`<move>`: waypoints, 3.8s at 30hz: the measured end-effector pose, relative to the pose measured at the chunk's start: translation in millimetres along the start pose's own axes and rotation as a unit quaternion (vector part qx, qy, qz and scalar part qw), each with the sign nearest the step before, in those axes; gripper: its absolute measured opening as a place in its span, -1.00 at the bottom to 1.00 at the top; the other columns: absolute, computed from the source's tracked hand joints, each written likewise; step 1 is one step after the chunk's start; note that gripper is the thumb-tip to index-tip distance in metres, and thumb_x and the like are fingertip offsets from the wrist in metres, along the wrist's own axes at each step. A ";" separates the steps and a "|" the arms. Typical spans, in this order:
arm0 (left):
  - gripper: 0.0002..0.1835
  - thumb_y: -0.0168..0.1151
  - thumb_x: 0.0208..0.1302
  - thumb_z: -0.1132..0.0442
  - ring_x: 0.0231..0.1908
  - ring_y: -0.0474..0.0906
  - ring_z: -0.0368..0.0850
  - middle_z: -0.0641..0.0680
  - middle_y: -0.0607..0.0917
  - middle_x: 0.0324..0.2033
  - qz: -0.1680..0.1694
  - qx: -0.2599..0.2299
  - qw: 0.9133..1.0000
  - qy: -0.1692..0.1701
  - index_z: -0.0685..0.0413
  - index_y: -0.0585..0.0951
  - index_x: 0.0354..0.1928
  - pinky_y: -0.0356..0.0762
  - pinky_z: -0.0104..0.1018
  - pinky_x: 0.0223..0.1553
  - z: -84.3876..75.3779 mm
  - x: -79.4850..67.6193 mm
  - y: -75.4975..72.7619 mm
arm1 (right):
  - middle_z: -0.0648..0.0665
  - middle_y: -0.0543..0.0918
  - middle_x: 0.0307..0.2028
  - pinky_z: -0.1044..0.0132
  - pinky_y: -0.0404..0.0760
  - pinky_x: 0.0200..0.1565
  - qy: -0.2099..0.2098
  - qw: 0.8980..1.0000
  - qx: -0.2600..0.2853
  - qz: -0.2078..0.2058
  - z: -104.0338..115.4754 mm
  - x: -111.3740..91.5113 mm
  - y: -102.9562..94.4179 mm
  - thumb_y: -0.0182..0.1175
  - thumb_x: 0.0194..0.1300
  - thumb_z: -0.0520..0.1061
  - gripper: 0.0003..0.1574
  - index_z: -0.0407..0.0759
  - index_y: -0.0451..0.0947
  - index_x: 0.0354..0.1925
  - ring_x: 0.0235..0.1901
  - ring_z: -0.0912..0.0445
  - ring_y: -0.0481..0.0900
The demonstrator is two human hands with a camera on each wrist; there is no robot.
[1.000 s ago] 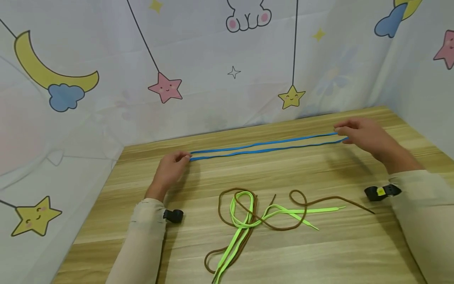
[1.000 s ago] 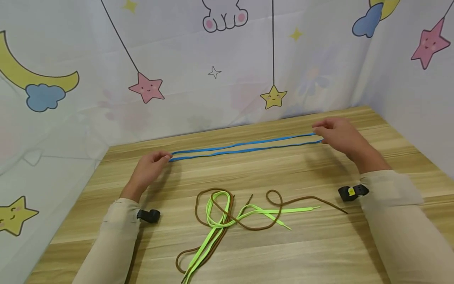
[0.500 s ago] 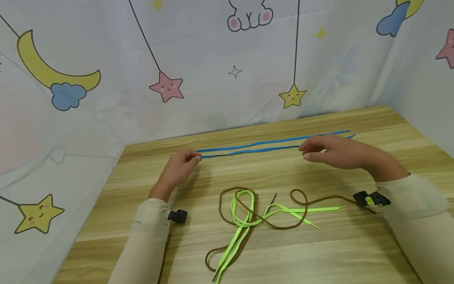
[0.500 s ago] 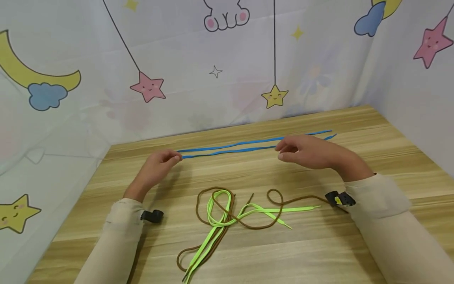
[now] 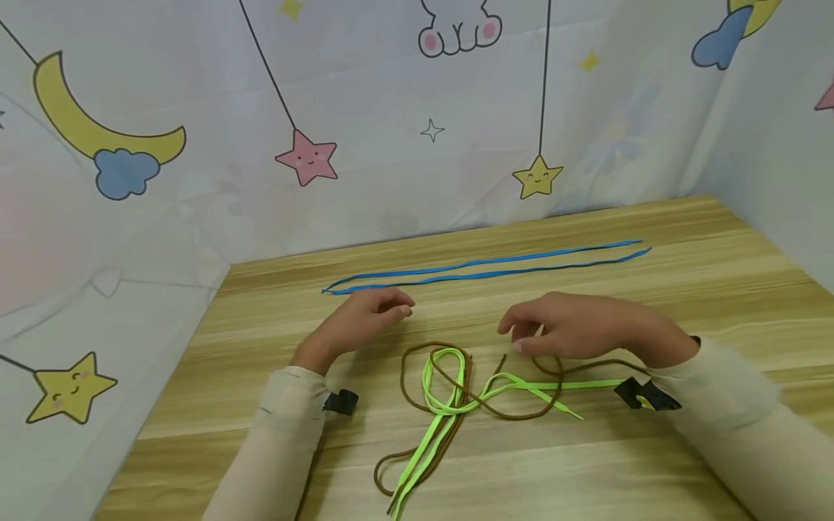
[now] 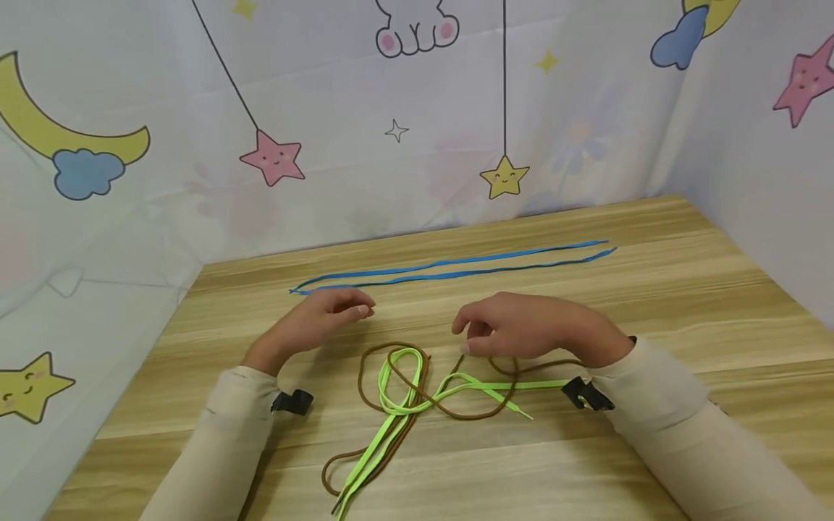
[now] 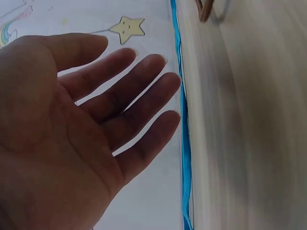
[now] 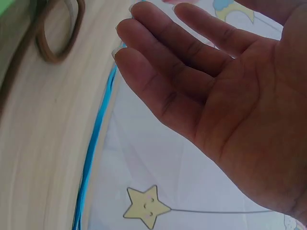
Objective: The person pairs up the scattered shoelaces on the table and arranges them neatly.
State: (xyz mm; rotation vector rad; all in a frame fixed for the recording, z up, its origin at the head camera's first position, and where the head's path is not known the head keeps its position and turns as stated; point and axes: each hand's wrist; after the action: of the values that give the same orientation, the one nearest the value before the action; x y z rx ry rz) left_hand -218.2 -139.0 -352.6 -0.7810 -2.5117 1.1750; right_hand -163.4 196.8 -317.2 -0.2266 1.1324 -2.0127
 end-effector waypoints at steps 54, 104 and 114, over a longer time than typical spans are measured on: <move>-0.69 -0.05 0.42 0.14 -0.08 0.56 0.02 0.19 0.66 -0.19 0.285 -0.273 0.895 0.209 0.23 0.53 -0.03 0.42 -0.08 0.05 -93.3 -22.4 3.4 | -0.04 0.54 -0.42 0.23 0.54 -0.44 -0.218 0.951 0.212 -0.056 54.5 -13.0 2.2 0.00 0.38 -0.28 -0.86 -0.06 0.46 -0.23 -0.46 0.06 0.52; -0.63 -0.28 0.45 0.31 -0.36 0.45 0.00 0.07 0.48 -0.48 0.068 -0.505 0.834 0.212 0.25 0.55 -0.34 0.46 -0.20 -0.18 -22.4 -21.0 -18.6 | -0.14 0.30 -0.69 0.26 0.07 -0.56 -0.279 0.623 0.668 -0.297 2.4 -61.1 -65.5 -0.56 0.44 -0.28 -0.38 -0.43 0.41 -0.47 -0.67 0.02 0.22; -0.63 -0.32 0.48 0.24 -0.38 0.39 0.01 0.03 0.49 -0.51 0.047 -0.537 0.818 0.200 0.13 0.50 -0.37 0.43 -0.19 -0.23 -10.9 -15.9 -17.2 | -0.16 0.35 -0.64 0.27 0.09 -0.58 -0.251 0.597 0.688 -0.327 -9.7 -58.3 -66.4 -0.42 0.46 -0.28 -0.49 -0.34 0.33 -0.55 -0.67 0.01 0.28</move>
State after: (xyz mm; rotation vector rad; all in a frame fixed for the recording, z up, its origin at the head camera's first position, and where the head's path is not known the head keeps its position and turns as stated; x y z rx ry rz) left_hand -206.5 -150.3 -332.5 -1.2041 -2.5948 -0.5296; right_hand -166.3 263.3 -258.3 -0.3592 -1.1749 -2.5568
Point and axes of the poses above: each hand's wrist, its own x-axis towards the middle knuckle, its own y-axis out of the palm, z = x × y
